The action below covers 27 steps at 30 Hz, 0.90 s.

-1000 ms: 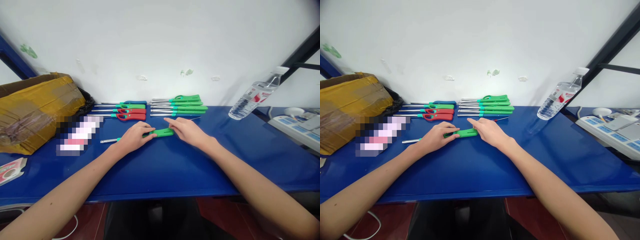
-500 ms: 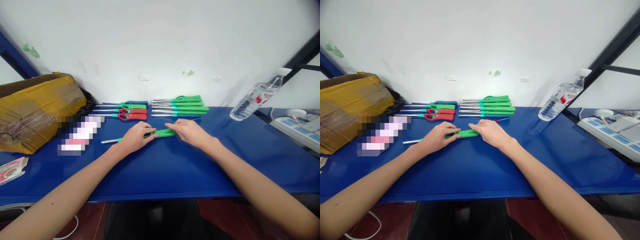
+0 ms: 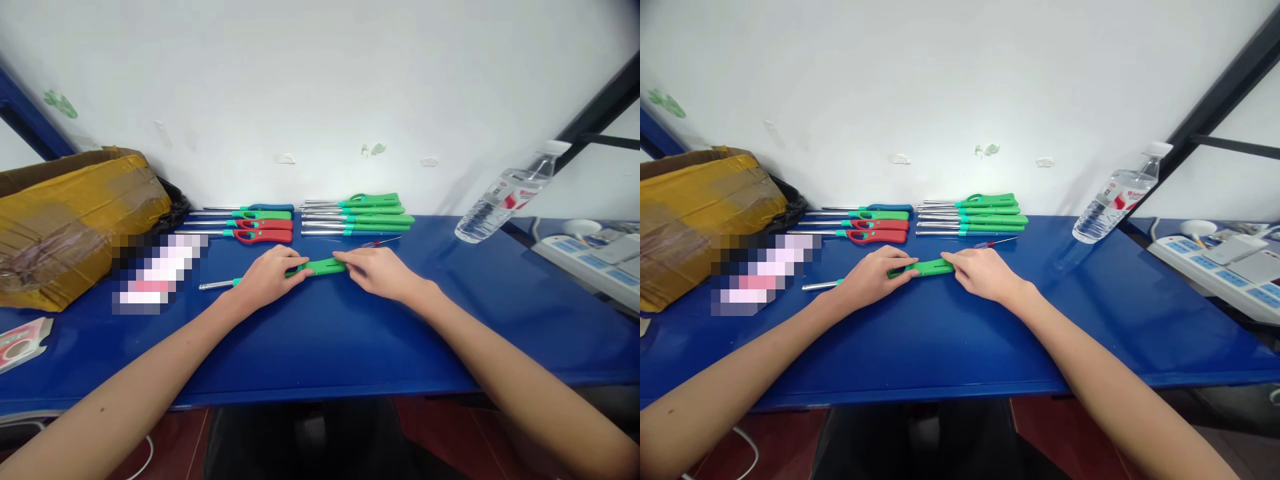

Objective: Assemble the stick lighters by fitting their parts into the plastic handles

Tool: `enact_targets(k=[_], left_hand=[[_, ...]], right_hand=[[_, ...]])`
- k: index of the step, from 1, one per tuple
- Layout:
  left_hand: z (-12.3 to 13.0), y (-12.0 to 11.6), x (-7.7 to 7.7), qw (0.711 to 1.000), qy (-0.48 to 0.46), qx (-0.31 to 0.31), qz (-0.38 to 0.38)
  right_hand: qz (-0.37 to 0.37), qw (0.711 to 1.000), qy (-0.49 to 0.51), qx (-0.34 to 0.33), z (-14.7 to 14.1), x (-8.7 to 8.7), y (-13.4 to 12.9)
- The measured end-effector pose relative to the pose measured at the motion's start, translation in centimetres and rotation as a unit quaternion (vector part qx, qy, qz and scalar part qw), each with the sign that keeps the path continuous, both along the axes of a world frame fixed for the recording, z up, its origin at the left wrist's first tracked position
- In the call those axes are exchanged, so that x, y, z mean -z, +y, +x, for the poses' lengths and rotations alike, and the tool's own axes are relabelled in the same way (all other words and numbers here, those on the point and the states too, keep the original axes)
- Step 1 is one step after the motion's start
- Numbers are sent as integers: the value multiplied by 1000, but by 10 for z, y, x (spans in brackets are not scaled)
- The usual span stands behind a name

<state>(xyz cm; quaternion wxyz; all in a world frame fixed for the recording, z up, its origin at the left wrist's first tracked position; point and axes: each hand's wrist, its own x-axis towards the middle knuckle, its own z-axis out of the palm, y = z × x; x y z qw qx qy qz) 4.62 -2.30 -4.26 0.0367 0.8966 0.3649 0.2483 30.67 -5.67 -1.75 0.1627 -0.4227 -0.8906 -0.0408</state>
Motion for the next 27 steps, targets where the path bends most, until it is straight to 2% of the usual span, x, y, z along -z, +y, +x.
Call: enact_targets(k=[3,7,10,13,16,18,21,23,25,27], left_hand=[[-2,1,-1,1000,0,-1,-3],[-3,1,-1,1000,-2,5,-8],[-2,1,-1,1000,-4,10,-11],[-2,1,-1,1000,-5,12,-13],[-3,2,-2,1000,-6,17,-16],[-5,2,-2,1000,-5,24,-17],[-6,2,-4,999,-1,32,-17],[-6,1,-4,999,0,35,-17],[-5,1,-4,999,-1,39,-15],[-5,0,-4,999,0,45,-13]], right_hand=[[-79,990,118,19,1,2,3],[-175,956,234,10,6,7,13],[-172,951,258,15,15,8,20],[-82,972,207,70,30,5,28],[-25,991,43,121,47,6,36],[-24,994,-7,107,55,10,41],[-21,996,-17,88,61,14,46],[-6,996,32,86,56,13,44],[15,983,162,80,45,6,39],[19,934,352,50,26,-7,31]])
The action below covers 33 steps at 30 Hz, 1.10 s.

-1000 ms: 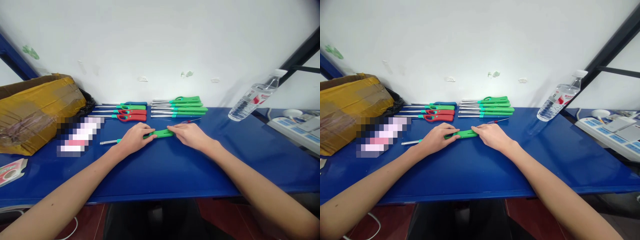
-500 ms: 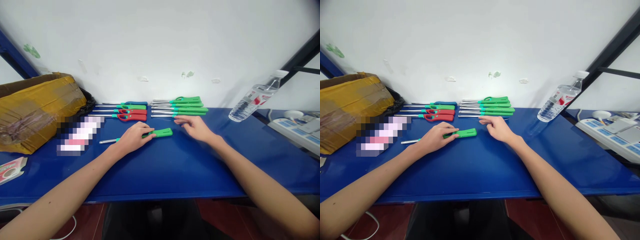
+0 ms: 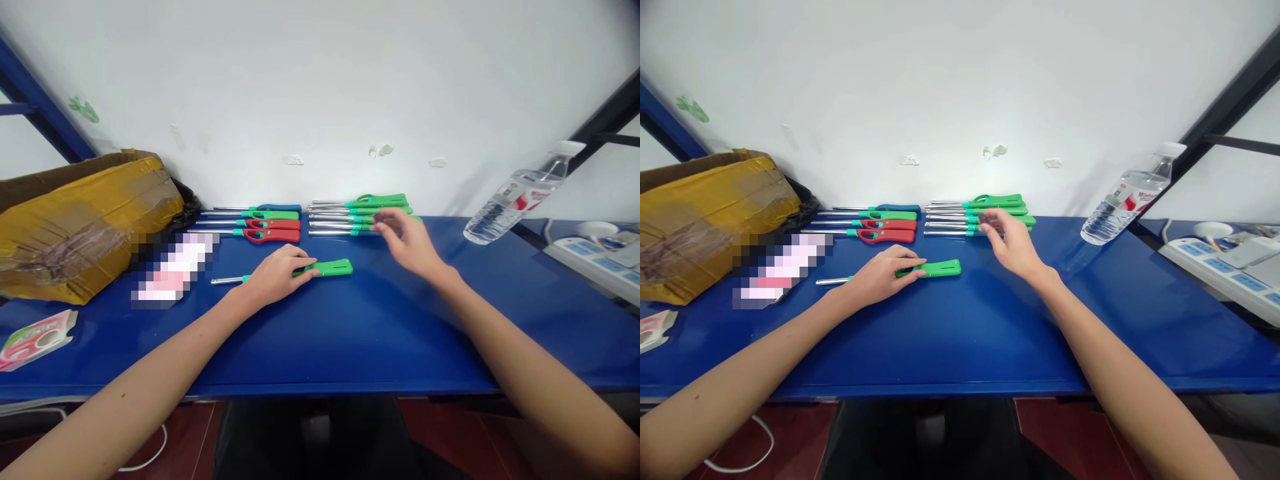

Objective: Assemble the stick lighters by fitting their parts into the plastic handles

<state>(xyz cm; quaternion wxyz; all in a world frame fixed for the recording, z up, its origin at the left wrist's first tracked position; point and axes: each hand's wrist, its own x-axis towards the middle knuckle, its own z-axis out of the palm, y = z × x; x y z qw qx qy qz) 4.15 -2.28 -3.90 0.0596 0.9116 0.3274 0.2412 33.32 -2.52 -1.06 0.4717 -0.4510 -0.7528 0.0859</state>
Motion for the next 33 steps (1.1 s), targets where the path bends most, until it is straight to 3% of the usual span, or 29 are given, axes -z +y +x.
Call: enact_targets(k=[3,8,22,33], left_hand=[[0,-1,0,1000,6,5,2],[-1,-2,-1,1000,2,4,5],[-1,2,4,1000,8,19,-9],[-1,0,3,1000,11,13,-3]], right_hand=[[16,978,195,-78,-32,-23,-7],[-7,950,288,-119,-61,-40,-3],[-81,954,256,-135,-60,-17,0],[-101,950,268,-124,-58,-11,2]])
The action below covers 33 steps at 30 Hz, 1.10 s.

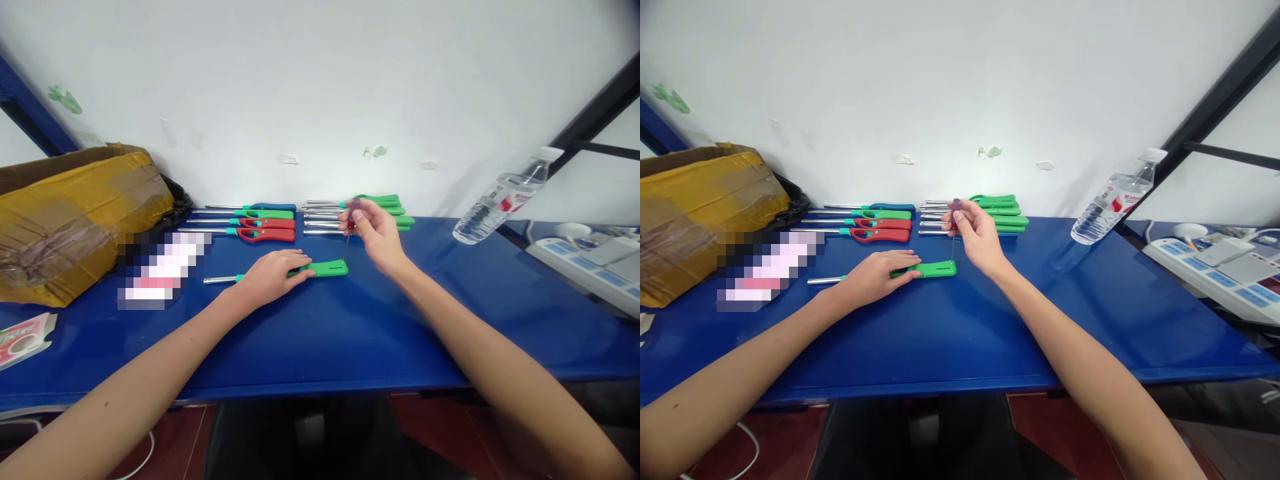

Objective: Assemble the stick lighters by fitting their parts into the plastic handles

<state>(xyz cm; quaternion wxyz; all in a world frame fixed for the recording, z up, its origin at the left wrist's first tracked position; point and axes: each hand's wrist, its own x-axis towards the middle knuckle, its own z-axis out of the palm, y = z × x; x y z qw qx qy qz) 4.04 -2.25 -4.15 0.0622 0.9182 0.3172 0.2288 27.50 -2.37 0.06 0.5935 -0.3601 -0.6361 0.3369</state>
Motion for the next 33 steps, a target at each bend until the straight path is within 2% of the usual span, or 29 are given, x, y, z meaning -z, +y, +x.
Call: enact_targets(k=[12,22,28,33], left_hand=[[1,0,1,1000,-7,-3,7],[1,-2,1,1000,-17,-7,4],[2,-2,1,1000,-19,-8,8],[3,-4,-3,1000,-8,0,15]], right_hand=[[9,1000,-26,3,0,1,0],[50,993,-68,-87,-15,3,-22],[49,994,-44,-86,-11,2,-18],[57,988,-79,-123,-17,2,-20]])
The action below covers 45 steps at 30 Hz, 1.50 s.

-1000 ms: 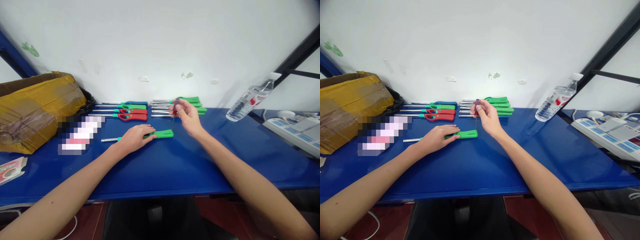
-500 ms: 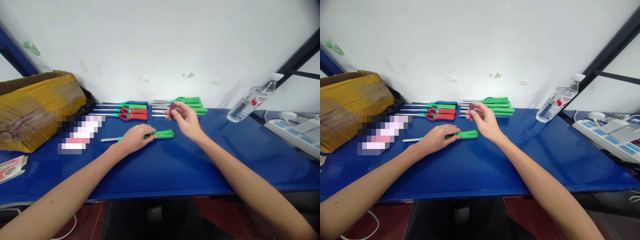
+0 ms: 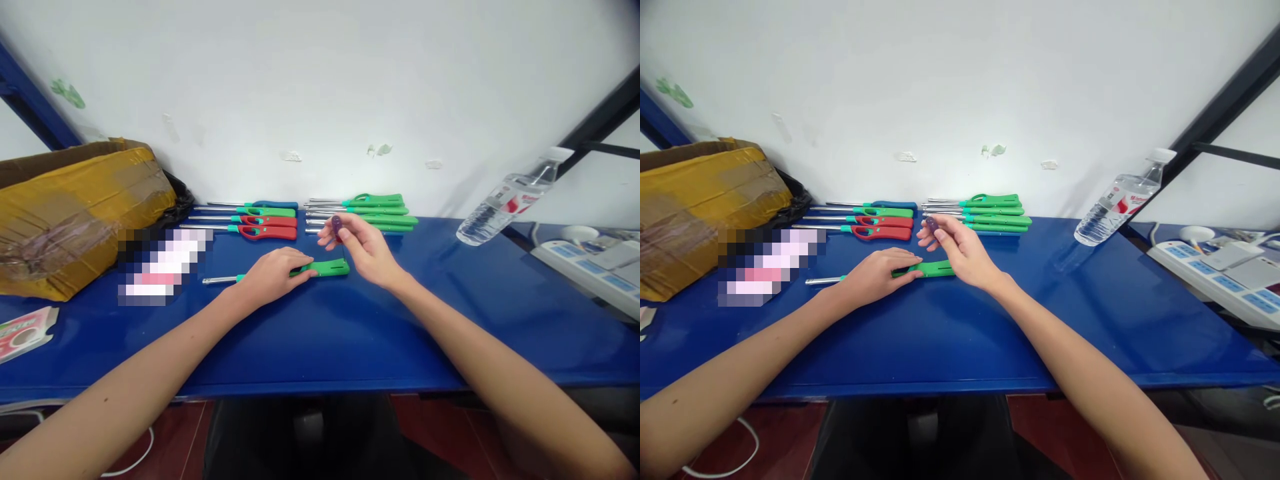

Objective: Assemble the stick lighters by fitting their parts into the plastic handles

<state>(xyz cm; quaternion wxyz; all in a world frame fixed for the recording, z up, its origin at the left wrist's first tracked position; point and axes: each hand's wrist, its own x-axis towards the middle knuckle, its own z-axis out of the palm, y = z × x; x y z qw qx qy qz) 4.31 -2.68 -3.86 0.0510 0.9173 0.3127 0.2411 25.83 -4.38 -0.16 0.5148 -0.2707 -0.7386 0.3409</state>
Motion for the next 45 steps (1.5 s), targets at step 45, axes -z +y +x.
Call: enact_targets(k=[45], left_hand=[[1,3,2,1000,-22,0,-16]], right_hand=[[-233,923,306,-22,8,-14,15]])
